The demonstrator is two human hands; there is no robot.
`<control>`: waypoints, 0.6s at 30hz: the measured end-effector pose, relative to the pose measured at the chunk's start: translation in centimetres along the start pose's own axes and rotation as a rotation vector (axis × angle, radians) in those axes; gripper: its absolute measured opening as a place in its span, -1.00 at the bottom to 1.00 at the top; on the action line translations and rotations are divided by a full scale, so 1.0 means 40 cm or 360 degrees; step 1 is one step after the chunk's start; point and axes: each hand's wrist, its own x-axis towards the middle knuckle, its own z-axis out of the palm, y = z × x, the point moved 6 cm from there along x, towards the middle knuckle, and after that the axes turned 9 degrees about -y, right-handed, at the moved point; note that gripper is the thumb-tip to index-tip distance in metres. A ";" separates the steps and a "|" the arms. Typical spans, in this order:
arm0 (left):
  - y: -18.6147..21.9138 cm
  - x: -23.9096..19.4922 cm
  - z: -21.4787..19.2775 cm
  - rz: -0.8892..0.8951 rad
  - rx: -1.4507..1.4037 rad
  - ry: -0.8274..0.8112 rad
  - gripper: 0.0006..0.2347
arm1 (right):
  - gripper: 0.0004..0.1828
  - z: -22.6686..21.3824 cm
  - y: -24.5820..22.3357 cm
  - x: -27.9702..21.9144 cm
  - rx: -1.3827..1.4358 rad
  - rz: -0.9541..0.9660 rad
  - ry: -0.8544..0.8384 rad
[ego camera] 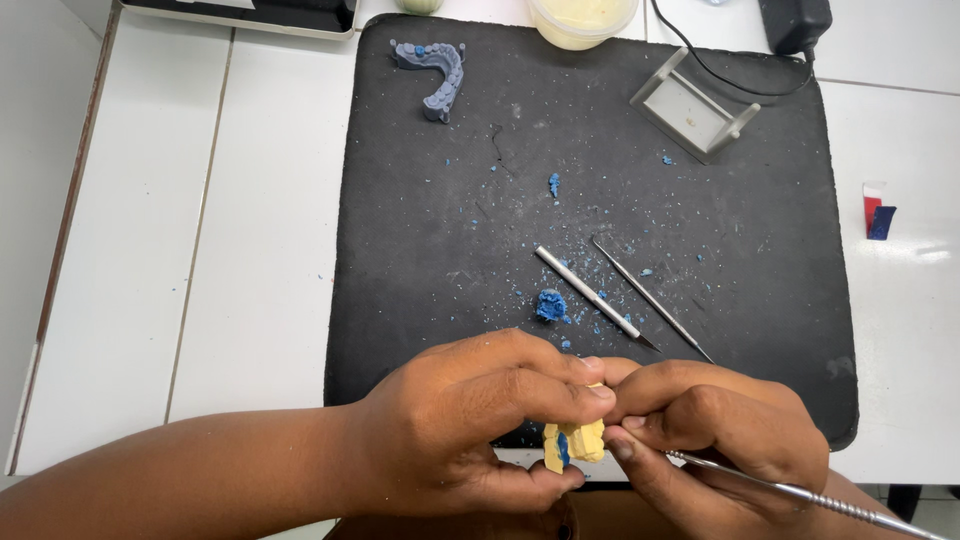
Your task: The person uses a metal sculpting tool to apply and shape blue modeling material onto a yellow dental cast. They repeatedly smooth and refine the material along the inner surface of the cast, occasionally rotating the object to access different areas.
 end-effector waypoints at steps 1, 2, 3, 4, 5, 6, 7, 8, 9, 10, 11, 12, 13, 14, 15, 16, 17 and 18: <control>-0.001 0.000 -0.001 0.0004 0.0005 -0.0001 -0.59 | -0.73 0.001 0.000 0.001 -0.0029 -0.0002 -0.0011; 0.000 0.000 -0.001 0.0004 0.0003 0.0002 -0.59 | -0.73 0.000 -0.001 0.001 -0.0057 -0.0004 -0.0019; 0.000 0.001 -0.001 0.0009 0.0010 0.0001 -0.59 | -0.72 -0.003 -0.002 0.000 -0.0030 -0.0009 0.0014; 0.001 0.002 -0.001 0.0013 -0.0001 -0.0002 -0.59 | -0.72 -0.005 -0.004 -0.002 0.0000 -0.0013 0.0047; 0.002 0.002 -0.001 0.0016 -0.0012 -0.0005 -0.59 | -0.72 -0.007 -0.005 -0.005 0.0029 -0.0018 0.0079; 0.002 0.003 -0.002 0.0023 -0.0036 -0.0013 -0.59 | -0.72 -0.010 -0.001 -0.007 0.0110 -0.0003 0.0081; 0.002 0.004 -0.003 0.0022 -0.0061 -0.0015 -0.58 | -0.72 -0.015 0.003 -0.010 0.0191 0.0011 0.0082; 0.001 0.006 -0.004 0.0022 -0.0086 -0.0017 -0.58 | -0.72 -0.018 0.008 -0.013 0.0271 0.0025 0.0082; 0.000 0.008 -0.003 0.0014 -0.0112 -0.0013 -0.58 | -0.77 -0.019 0.014 -0.018 0.0425 0.0040 0.0096; -0.001 0.010 -0.003 0.0009 -0.0137 -0.0009 -0.58 | -0.81 -0.019 0.021 -0.023 0.0576 0.0051 0.0110; 0.003 0.011 -0.008 0.0021 -0.0146 0.0052 -0.56 | -0.86 -0.018 0.026 -0.029 0.0728 0.0062 0.0123; 0.008 0.013 -0.015 0.0041 -0.0148 0.0109 -0.54 | -0.88 -0.023 0.037 -0.036 0.0819 0.0104 0.0212; 0.011 0.017 -0.023 0.0063 -0.0151 0.0165 -0.52 | -0.90 -0.026 0.050 -0.041 0.0911 0.0145 0.0302; 0.014 0.022 -0.028 0.0095 -0.0143 0.0180 -0.53 | -0.90 -0.028 0.066 -0.046 0.1006 0.0187 0.0392; 0.017 0.026 -0.032 0.0128 -0.0135 0.0194 -0.53 | -0.90 -0.031 0.077 -0.045 0.0998 0.0160 0.0434; 0.020 0.029 -0.035 0.0157 -0.0134 0.0206 -0.54 | -0.91 -0.035 0.090 -0.043 0.0993 0.0137 0.0480; 0.032 0.031 -0.031 0.0233 0.0075 0.0134 -0.59 | -0.91 -0.042 0.100 -0.044 0.0988 0.0115 0.0526; 0.044 0.028 -0.027 0.0306 0.0279 0.0059 -0.64 | -0.91 -0.043 0.108 -0.044 0.0925 0.0123 0.0513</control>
